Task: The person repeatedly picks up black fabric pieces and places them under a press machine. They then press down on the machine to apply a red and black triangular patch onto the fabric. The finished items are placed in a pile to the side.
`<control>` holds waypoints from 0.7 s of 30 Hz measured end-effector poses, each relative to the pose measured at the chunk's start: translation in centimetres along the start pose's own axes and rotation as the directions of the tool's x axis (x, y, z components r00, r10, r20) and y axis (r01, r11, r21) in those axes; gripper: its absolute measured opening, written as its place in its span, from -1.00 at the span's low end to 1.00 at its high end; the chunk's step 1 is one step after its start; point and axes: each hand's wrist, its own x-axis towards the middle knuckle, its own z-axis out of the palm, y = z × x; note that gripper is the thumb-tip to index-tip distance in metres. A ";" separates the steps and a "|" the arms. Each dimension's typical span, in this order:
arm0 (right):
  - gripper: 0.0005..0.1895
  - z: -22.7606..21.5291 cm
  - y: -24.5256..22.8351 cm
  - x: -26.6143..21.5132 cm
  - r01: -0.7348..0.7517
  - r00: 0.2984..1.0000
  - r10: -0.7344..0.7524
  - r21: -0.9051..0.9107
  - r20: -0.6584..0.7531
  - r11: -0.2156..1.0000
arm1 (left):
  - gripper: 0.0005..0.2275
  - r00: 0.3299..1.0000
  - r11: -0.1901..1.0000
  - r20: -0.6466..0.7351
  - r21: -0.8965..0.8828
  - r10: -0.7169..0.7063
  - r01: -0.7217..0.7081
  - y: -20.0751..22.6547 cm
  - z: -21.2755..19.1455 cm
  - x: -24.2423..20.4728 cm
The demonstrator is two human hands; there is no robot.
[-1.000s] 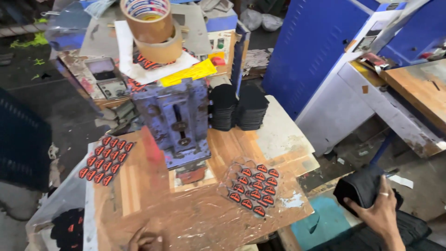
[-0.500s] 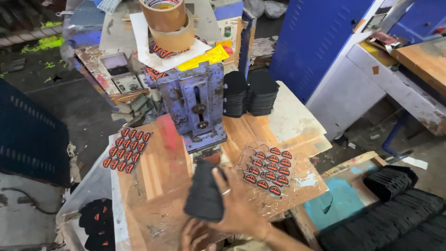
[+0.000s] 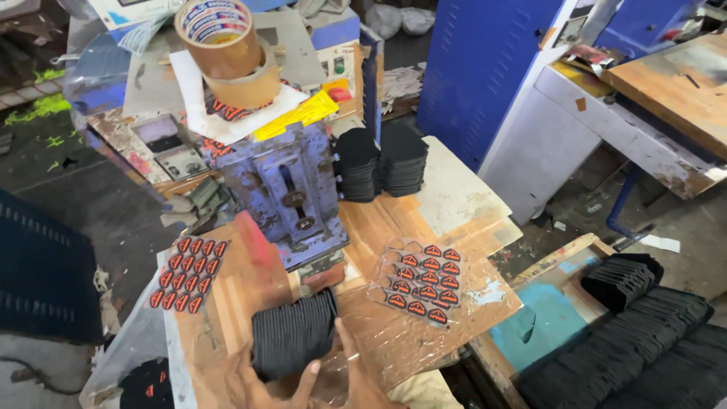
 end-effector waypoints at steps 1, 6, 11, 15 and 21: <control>0.38 -0.1 0.6 0.0 0.003 1.000 -0.003 0.000 -0.004 1.000 | -0.05 1.000 1.000 -0.001 -0.001 0.005 -0.005 0.7 0.3 0.8; 0.25 -0.6 4.5 0.1 -0.099 0.995 0.072 0.530 0.071 0.842 | 0.17 0.998 0.972 0.055 0.230 0.044 -0.055 2.6 1.5 3.5; 0.05 -1.9 3.4 1.2 -0.134 0.983 0.048 0.510 0.178 0.850 | 0.38 0.991 0.935 0.132 0.354 -0.038 -0.011 1.7 3.0 3.4; -0.10 -0.6 5.1 1.4 0.038 0.991 -0.089 0.438 0.096 0.898 | 0.39 0.995 0.935 0.097 0.354 -0.034 -0.003 -0.1 4.0 2.8; -0.14 2.1 9.6 1.0 -0.124 0.976 -0.007 0.584 0.217 0.802 | 0.38 0.997 0.947 0.079 0.318 0.014 -0.038 -0.2 3.9 3.7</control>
